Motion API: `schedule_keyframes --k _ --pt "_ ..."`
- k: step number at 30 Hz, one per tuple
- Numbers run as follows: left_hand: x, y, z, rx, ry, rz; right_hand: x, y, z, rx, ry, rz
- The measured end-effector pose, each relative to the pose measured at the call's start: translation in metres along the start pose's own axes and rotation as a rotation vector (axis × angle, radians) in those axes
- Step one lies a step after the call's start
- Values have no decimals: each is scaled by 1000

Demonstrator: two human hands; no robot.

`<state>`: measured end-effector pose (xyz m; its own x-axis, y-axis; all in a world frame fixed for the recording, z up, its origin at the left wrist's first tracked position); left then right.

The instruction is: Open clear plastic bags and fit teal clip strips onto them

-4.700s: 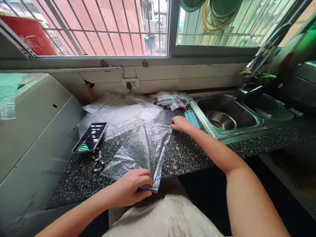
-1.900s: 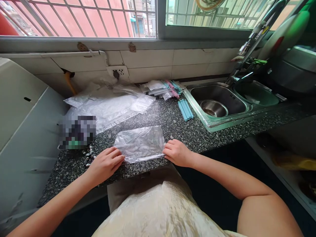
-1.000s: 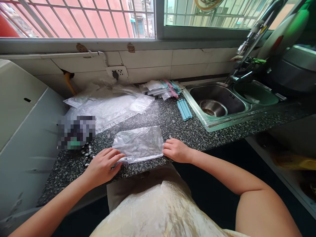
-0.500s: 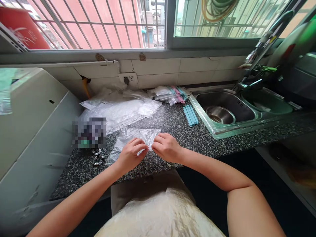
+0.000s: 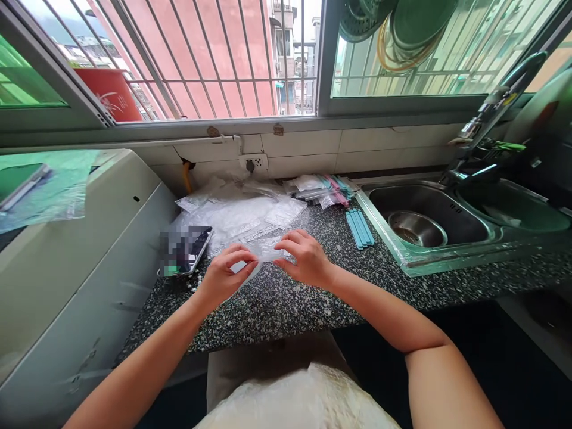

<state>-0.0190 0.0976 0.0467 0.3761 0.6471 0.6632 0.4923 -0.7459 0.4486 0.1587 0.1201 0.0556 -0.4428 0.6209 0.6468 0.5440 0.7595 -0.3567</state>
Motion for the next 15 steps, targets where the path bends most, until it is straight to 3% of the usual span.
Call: schedule_keyframes --k 3,8,15 --pt "7 -2 -8 -27 27 -19 14 0 7 18 52 28" --pt "14 -10 -15 -69 64 -60 33 0 14 109 28 66" --pt "27 -15 -25 -115 78 -121 49 -4 5 84 95 35"
Point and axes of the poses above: each hand's wrist, its own x-axis towards the middle knuckle, its own z-axis out of the palm, y = z × x, the point moved 4 cm from there along x, towards the middle knuckle, and after that the axes turned 11 degrees about z, right-handed, at the moved point
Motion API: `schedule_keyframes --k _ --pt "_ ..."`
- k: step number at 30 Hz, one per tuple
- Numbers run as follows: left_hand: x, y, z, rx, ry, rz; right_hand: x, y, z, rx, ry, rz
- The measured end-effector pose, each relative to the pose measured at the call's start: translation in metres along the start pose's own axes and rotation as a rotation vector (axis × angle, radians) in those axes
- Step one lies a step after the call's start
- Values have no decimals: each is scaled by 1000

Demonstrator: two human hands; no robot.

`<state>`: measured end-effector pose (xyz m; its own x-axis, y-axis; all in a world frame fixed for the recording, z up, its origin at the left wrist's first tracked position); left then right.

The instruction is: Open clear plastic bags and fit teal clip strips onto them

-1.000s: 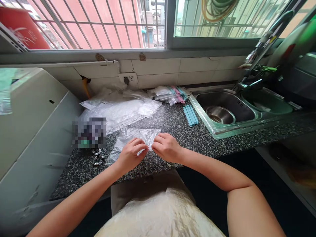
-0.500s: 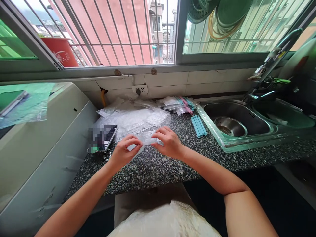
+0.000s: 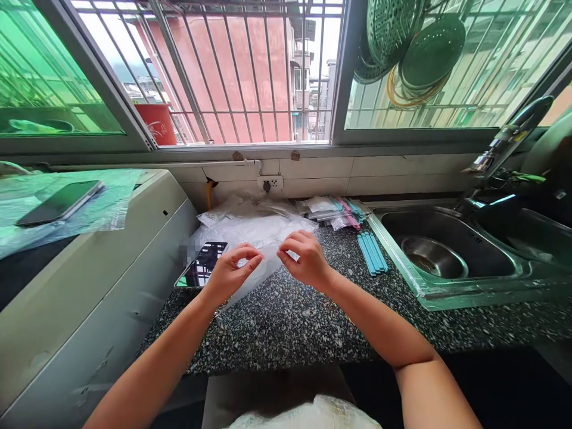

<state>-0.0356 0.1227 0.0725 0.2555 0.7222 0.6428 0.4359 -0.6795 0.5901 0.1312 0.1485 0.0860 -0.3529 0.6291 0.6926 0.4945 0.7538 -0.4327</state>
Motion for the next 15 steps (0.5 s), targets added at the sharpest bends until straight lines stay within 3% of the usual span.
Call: schedule_keyframes --k 6,15 --pt "17 4 0 -35 25 10 9 -2 -13 -21 84 -55" --pt "30 4 13 -96 18 51 10 3 -34 -15 140 -2"
Point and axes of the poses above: each hand's wrist, its own x-axis towards the middle knuckle, its own z-axis out of the palm, y = z × x, the point moved 4 cm from there along x, towards the middle knuckle, and after that the axes turned 11 degrees about z, right-handed, at the moved point
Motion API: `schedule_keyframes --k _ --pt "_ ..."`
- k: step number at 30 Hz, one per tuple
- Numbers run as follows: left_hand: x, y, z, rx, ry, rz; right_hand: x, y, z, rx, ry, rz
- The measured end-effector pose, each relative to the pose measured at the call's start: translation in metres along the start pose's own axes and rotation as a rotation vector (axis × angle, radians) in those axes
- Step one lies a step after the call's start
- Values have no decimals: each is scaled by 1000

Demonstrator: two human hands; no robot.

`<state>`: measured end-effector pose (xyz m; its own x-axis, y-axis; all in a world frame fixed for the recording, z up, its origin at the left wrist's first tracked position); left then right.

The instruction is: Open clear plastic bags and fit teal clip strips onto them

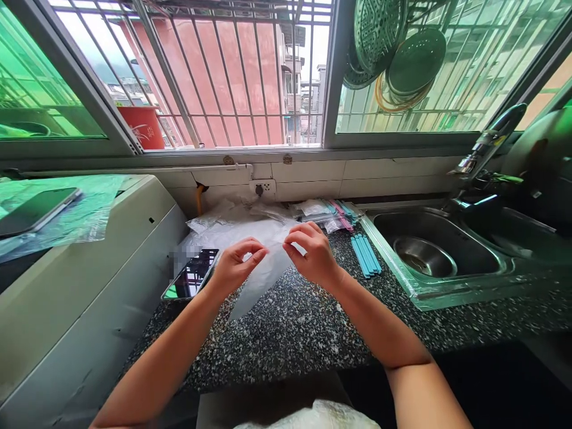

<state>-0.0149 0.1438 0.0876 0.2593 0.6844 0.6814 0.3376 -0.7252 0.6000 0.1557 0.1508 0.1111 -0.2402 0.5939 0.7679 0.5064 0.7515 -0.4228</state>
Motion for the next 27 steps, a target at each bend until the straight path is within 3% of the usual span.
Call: schedule_keyframes --k 10,17,27 --pt "10 -2 4 -63 -4 3 7 -1 -19 -22 -54 -63" --pt "4 0 3 -86 -56 38 3 -3 -11 -68 -211 -71" --pt "1 13 6 -43 -137 77 3 -9 -7 -74 -177 -84"
Point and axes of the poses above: each hand's wrist, its own x-axis towards the middle knuckle, its own z-axis out of the palm, y = z × x, the point moved 4 cm from there along x, towards the middle knuckle, and after that the axes turned 11 degrees about z, right-handed, at the moved point
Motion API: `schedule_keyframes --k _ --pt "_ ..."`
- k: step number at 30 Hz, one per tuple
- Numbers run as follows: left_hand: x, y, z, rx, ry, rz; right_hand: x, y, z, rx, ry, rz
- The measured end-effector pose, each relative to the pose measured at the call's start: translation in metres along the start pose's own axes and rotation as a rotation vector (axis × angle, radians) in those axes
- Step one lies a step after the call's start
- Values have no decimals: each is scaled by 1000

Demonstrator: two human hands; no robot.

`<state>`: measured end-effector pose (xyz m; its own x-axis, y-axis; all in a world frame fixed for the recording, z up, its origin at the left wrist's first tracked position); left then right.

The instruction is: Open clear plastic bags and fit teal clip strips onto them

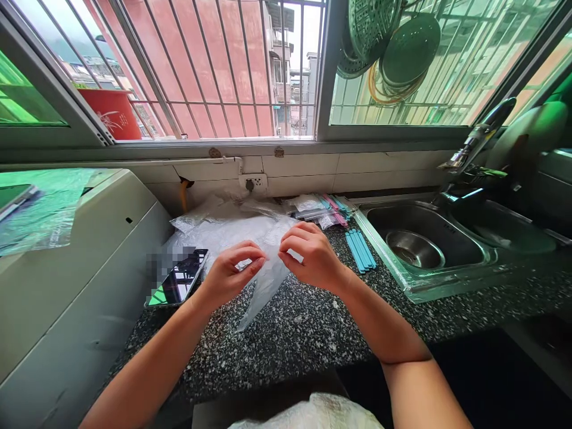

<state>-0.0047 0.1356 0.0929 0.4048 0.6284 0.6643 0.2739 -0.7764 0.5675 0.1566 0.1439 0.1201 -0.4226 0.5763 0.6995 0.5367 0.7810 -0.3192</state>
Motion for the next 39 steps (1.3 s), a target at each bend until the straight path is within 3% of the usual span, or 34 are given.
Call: schedule_keyframes --k 15,23,39 --pt "-4 11 0 77 131 39 -3 -9 6 -14 -43 -1" --pt "-2 11 -12 24 186 31 -2 -4 4 66 -102 -10" --pt "-4 5 -25 60 214 11 -1 5 4 69 -124 8"
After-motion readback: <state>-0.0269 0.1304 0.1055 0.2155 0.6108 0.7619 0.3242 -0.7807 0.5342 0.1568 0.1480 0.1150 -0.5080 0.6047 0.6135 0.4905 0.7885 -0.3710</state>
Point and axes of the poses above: each hand's wrist, its own x-axis towards the middle knuckle, its own z-axis out of the palm, y = z × x, the point moved 4 cm from there along x, towards the middle knuckle, and after that the axes turned 11 degrees about z, right-handed, at the moved point
